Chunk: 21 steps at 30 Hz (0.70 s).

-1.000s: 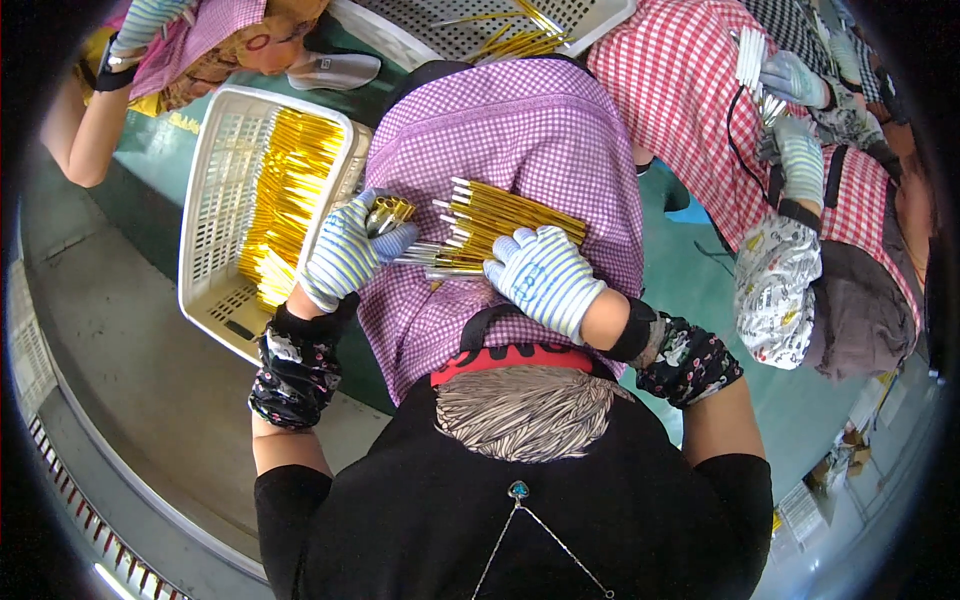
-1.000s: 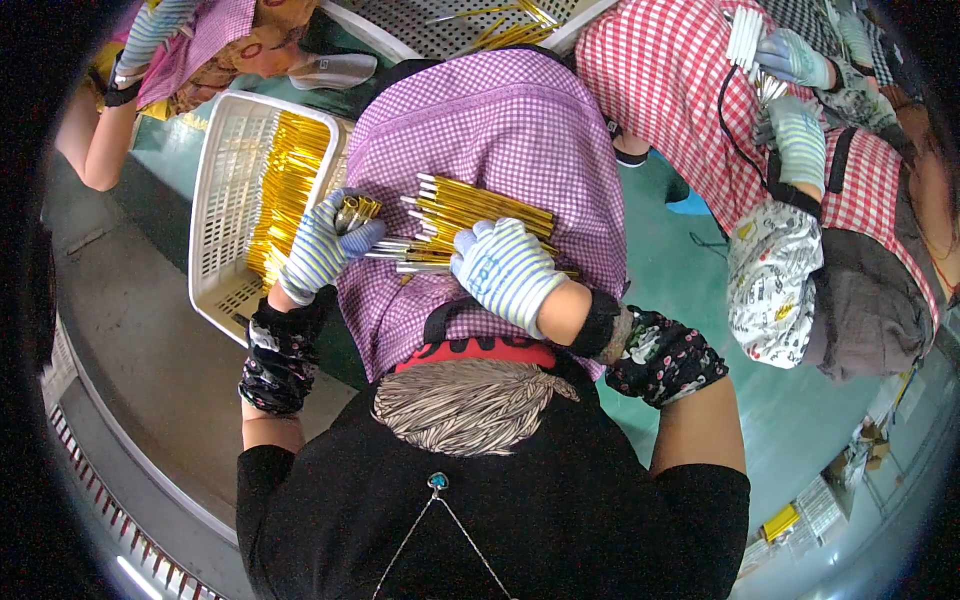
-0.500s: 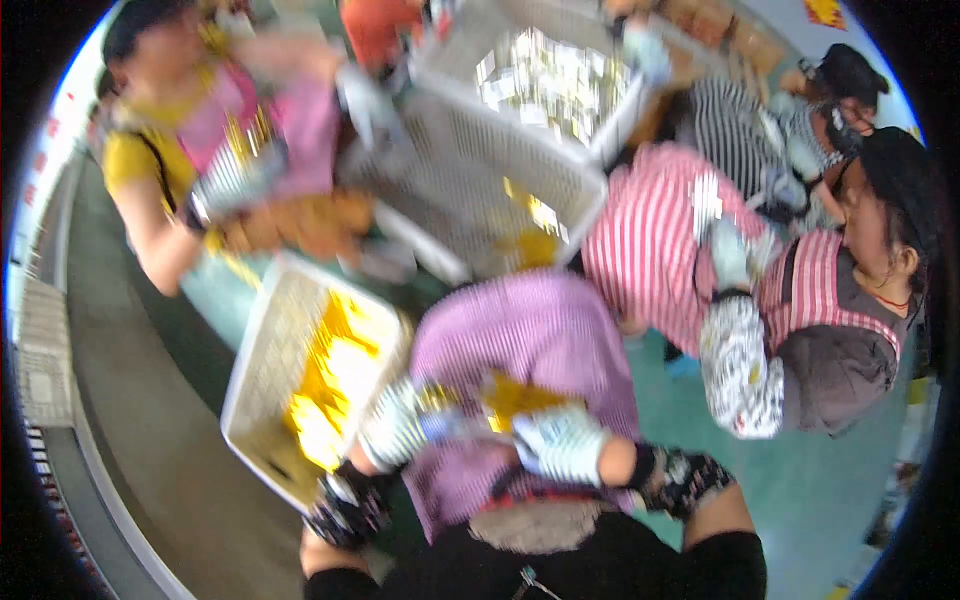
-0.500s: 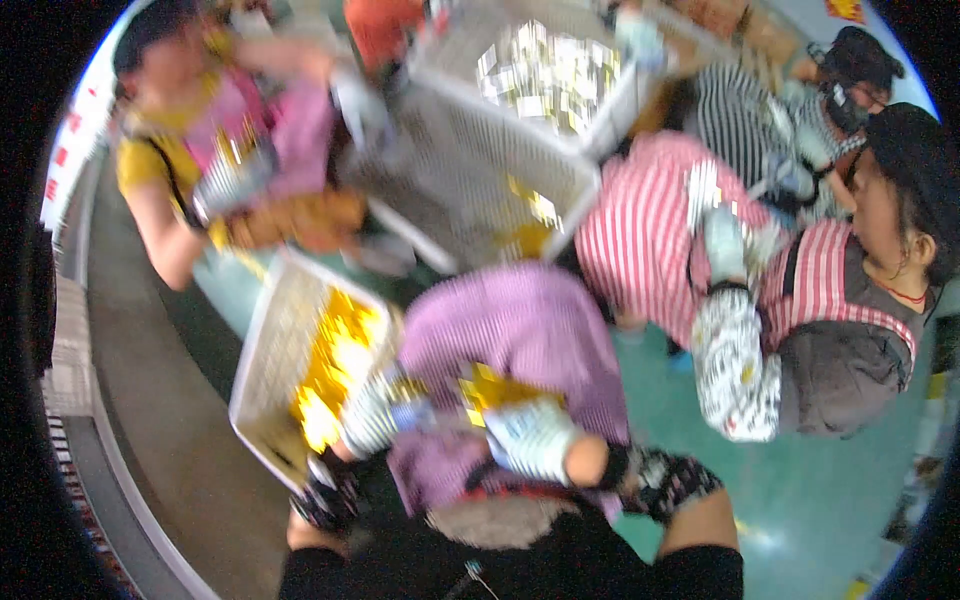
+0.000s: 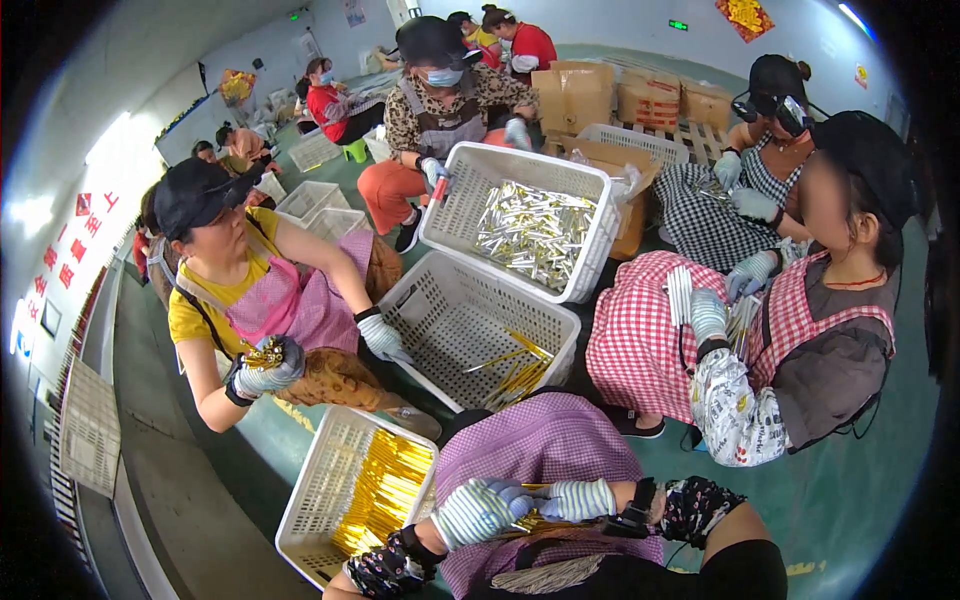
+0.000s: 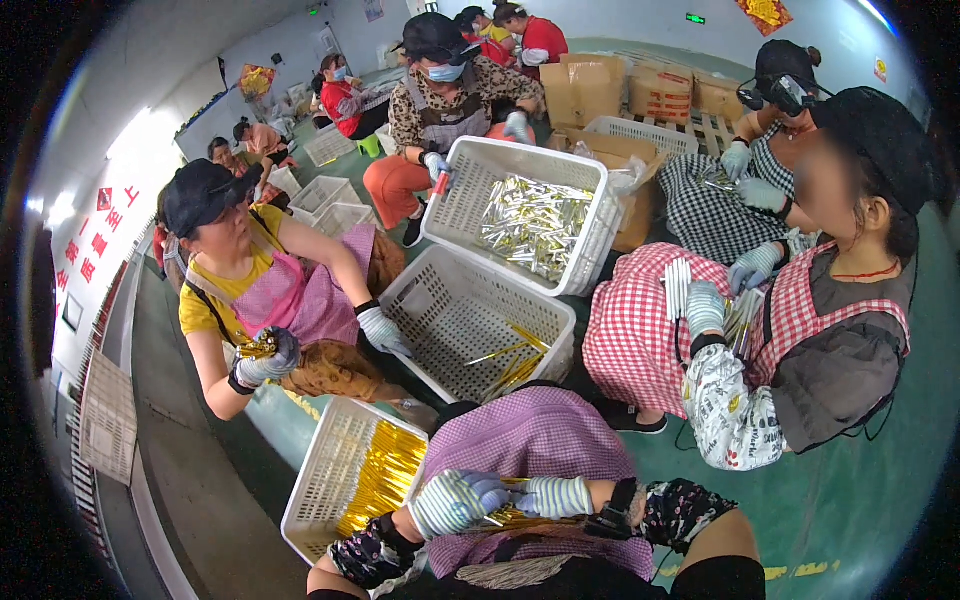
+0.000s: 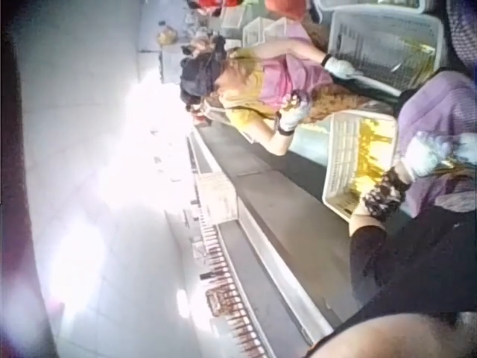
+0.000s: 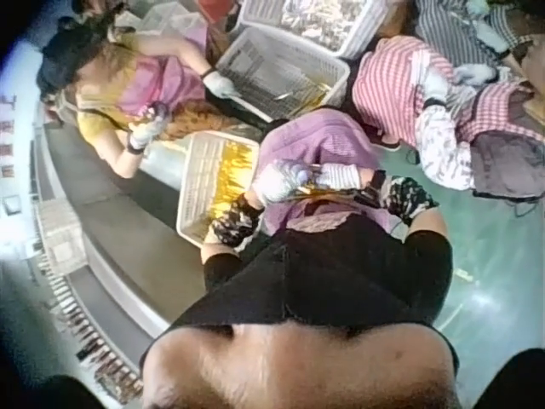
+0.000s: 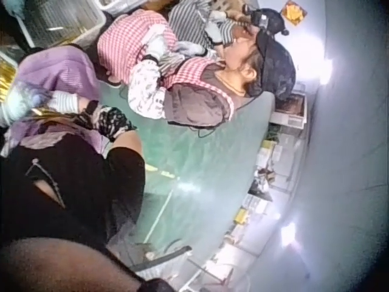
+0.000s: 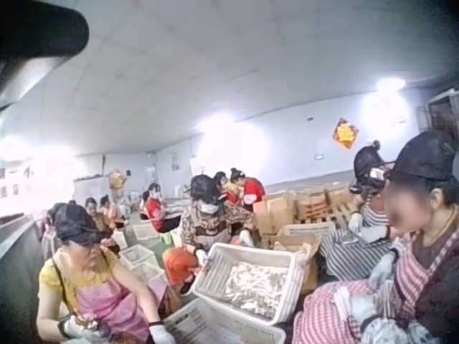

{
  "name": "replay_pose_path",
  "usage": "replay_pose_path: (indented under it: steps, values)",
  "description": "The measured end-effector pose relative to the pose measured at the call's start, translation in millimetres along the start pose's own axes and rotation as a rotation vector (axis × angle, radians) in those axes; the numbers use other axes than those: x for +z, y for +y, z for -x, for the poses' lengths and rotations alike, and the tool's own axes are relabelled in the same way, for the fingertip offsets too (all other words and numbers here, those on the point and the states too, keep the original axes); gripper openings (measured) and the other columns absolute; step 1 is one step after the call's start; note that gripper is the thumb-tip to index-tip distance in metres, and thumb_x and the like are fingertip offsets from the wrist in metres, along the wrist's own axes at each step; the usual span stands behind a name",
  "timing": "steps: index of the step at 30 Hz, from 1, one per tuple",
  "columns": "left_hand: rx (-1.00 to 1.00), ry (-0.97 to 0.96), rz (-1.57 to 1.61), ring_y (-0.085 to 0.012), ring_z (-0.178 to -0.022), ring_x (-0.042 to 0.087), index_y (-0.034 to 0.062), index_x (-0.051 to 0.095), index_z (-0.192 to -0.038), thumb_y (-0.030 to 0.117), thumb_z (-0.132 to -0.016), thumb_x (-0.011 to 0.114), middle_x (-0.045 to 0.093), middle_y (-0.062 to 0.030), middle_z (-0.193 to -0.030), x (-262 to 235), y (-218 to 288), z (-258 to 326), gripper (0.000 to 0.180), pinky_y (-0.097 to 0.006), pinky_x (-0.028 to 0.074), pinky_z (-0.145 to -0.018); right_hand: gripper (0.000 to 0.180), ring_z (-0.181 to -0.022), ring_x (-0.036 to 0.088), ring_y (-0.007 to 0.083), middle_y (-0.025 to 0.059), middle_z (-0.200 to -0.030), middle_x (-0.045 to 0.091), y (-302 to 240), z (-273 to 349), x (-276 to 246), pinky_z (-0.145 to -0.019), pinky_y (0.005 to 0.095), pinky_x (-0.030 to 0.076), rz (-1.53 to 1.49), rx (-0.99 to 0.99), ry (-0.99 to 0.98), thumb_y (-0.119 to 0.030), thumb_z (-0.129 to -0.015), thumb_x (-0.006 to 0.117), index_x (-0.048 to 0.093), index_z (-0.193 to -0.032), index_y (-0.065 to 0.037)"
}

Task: Bundling and inspecting gold-colored pens in an industrial setting.

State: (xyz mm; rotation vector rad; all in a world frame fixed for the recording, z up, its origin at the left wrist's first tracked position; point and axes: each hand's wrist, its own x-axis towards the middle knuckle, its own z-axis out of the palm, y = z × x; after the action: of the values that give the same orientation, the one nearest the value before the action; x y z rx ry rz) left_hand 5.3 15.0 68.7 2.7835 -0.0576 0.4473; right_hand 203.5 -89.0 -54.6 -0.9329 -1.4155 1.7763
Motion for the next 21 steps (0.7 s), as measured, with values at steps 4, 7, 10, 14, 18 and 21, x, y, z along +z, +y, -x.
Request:
replay_pose_path:
  steps: [4,7,10,14,18,21]
  values:
    - [-0.066,-0.218,0.034,-0.0295,-0.088,0.066,0.0041,0.06,-0.104,0.013,-0.084,0.055,0.066,-0.0137,-0.096,10,-8,4,0.023,-0.038,0.055,-0.074,0.022,-0.092,0.057,0.0328,0.0168,-0.098,0.059,-8,-4,0,-0.083,0.0399,0.048,-0.37,0.393,0.069,-0.013,-0.089,0.047,0.059,-0.103,-0.001]
    - [-0.007,-0.136,-0.036,-0.0296,-0.075,0.064,0.0073,0.055,-0.099,0.018,-0.085,0.051,0.062,-0.0116,-0.084,18,-14,5,0.018,-0.039,0.052,-0.064,0.018,-0.094,0.054,0.0333,0.0163,-0.096,0.058,-30,-4,1,-0.087,0.0417,0.045,-0.55,0.587,0.105,-0.009,-0.085,0.049,0.06,-0.098,-0.002]
    - [-0.059,-0.199,-0.05,-0.0297,-0.07,0.063,0.0076,0.055,-0.098,0.018,-0.086,0.051,0.061,-0.0116,-0.078,28,-12,17,0.016,-0.039,0.051,-0.059,0.024,-0.088,0.059,0.0346,0.0179,-0.094,0.061,-56,-5,0,-0.079,0.0418,0.049,0.129,0.44,-0.023,-0.018,-0.09,0.047,0.059,-0.104,-0.003]
    - [-0.272,-0.359,0.111,-0.0313,-0.068,0.065,0.0057,0.056,-0.107,0.021,-0.08,0.064,0.063,-0.0116,-0.078,27,-2,8,0.032,-0.04,0.051,-0.058,0.034,-0.081,0.065,0.0363,0.02,-0.091,0.066,-69,7,-5,-0.068,0.0419,0.054,1.019,0.212,-0.157,-0.031,-0.097,0.043,0.058,-0.112,-0.004]
    - [-0.451,-0.394,0.291,-0.0328,-0.07,0.065,0.0099,0.053,-0.122,0.026,-0.081,0.067,0.066,-0.016,-0.082,21,-1,7,0.046,-0.04,0.052,-0.06,0.031,-0.06,0.063,0.035,0.0168,-0.073,0.065,-92,9,-9,-0.051,0.0454,0.05,1.318,0.106,-0.192,-0.032,-0.095,0.046,0.058,-0.105,-0.006]
    - [-0.574,-0.414,0.649,-0.0227,-0.068,0.065,0.0106,0.056,-0.122,0.029,-0.083,0.067,0.068,-0.0092,-0.084,27,-3,8,0.044,-0.034,0.052,-0.059,0.029,-0.064,0.064,0.0352,0.0166,-0.072,0.065,-103,14,-12,-0.054,0.0469,0.05,1.312,0.053,-0.257,-0.031,-0.094,0.044,0.059,-0.093,-0.006]
